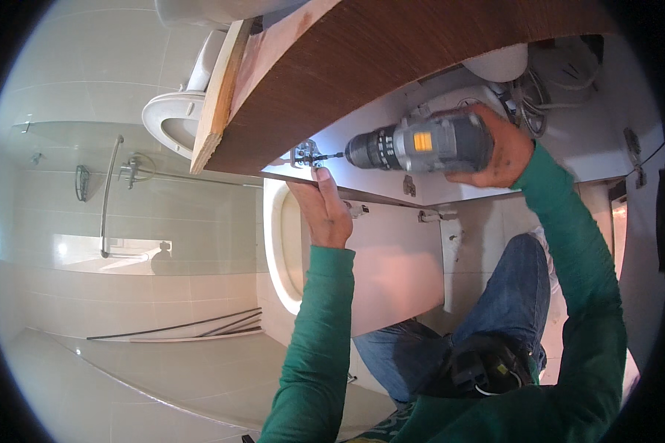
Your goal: The person enters a bathroom and sits on the floor to install hinges on a cabinet door under the sink. Using a cordless drill, they secure multiple screws into the hinges and then attach the door to the cabinet frame.
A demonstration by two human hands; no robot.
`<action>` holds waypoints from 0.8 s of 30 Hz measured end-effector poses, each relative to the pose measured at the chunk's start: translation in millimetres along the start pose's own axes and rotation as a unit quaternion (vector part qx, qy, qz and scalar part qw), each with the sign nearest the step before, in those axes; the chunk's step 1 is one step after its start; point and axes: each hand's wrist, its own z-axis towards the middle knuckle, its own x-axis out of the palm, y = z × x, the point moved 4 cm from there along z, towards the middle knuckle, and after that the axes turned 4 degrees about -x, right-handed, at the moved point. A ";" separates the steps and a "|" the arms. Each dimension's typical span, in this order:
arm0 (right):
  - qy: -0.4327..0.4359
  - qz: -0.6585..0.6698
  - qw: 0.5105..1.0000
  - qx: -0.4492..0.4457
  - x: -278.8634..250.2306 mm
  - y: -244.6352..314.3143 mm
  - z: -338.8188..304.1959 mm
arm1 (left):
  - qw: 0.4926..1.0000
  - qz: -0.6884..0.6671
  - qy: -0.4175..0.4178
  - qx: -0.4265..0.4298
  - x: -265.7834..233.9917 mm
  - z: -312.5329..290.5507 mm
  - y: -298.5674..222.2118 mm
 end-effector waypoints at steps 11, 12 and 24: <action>0.002 0.132 0.987 0.092 19.1 16.3 -67.0 | 0.997 0.057 0.048 -0.015 -6.5 -0.4 7.1; -0.001 0.154 0.982 0.106 21.6 14.4 -65.5 | 0.998 0.058 0.038 -0.011 -6.1 -0.6 6.4; -0.144 0.086 0.977 -0.130 7.3 35.4 24.9 | 0.994 0.103 0.027 -0.002 -5.6 -1.7 -3.0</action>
